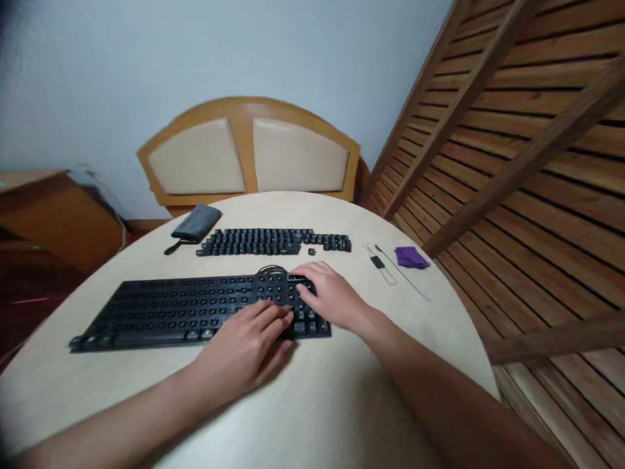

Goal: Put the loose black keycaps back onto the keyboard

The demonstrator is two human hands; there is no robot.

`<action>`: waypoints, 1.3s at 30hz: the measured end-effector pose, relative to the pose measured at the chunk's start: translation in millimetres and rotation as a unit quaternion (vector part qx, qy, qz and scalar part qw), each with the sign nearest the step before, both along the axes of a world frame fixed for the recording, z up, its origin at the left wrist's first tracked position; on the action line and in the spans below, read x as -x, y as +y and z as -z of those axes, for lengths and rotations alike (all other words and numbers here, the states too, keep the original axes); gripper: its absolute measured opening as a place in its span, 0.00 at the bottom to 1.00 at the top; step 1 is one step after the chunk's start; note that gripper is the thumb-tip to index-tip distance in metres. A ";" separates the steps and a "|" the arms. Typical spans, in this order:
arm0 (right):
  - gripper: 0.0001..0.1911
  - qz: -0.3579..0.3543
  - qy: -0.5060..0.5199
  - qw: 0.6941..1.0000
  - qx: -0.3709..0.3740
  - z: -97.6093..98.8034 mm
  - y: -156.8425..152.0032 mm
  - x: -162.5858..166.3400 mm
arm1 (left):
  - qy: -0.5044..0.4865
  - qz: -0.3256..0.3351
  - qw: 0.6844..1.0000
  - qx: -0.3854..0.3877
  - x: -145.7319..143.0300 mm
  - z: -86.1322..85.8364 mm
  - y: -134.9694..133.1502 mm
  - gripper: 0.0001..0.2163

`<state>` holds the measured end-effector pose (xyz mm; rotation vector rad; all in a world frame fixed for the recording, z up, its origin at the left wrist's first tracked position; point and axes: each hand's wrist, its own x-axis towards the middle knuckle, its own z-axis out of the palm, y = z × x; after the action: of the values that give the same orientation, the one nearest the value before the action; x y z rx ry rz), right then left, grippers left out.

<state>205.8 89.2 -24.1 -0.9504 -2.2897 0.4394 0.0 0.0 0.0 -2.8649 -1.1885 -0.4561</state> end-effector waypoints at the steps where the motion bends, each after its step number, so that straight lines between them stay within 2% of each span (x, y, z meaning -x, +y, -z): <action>1: 0.14 -0.001 0.000 1.000 0.000 0.0 0.4 0.0 | 0.002 0.004 1.000 -0.002 0.9 -0.4 0.0 0.14; 16: 0.15 -0.002 -0.001 1.000 -0.004 -0.2 2.0 -0.5 | -0.002 0.003 0.999 0.035 2.5 -5.3 3.1 0.15; 25: 0.15 -0.003 0.000 1.000 -0.004 -1.3 1.7 0.7 | 0.036 0.003 0.999 -0.001 1.3 -1.2 0.6 0.15; 30: 0.15 -0.001 -0.001 1.000 -0.003 -0.3 2.3 0.0 | 0.037 0.009 0.999 0.018 3.9 -3.5 1.7 0.15; 35: 0.15 -0.002 -0.004 1.000 -0.006 -0.4 2.3 -0.2 | 0.047 -0.001 0.999 0.002 1.9 3.5 -1.0 0.15; 39: 0.15 -0.003 -0.002 1.000 -0.005 -1.5 2.2 0.2 | 0.012 -0.001 1.000 0.005 1.9 9.3 0.3 0.15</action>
<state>205.6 91.4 -22.6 -0.9403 -2.2962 0.4290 -1.9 0.3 -9.3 -2.8687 -1.1934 -0.4158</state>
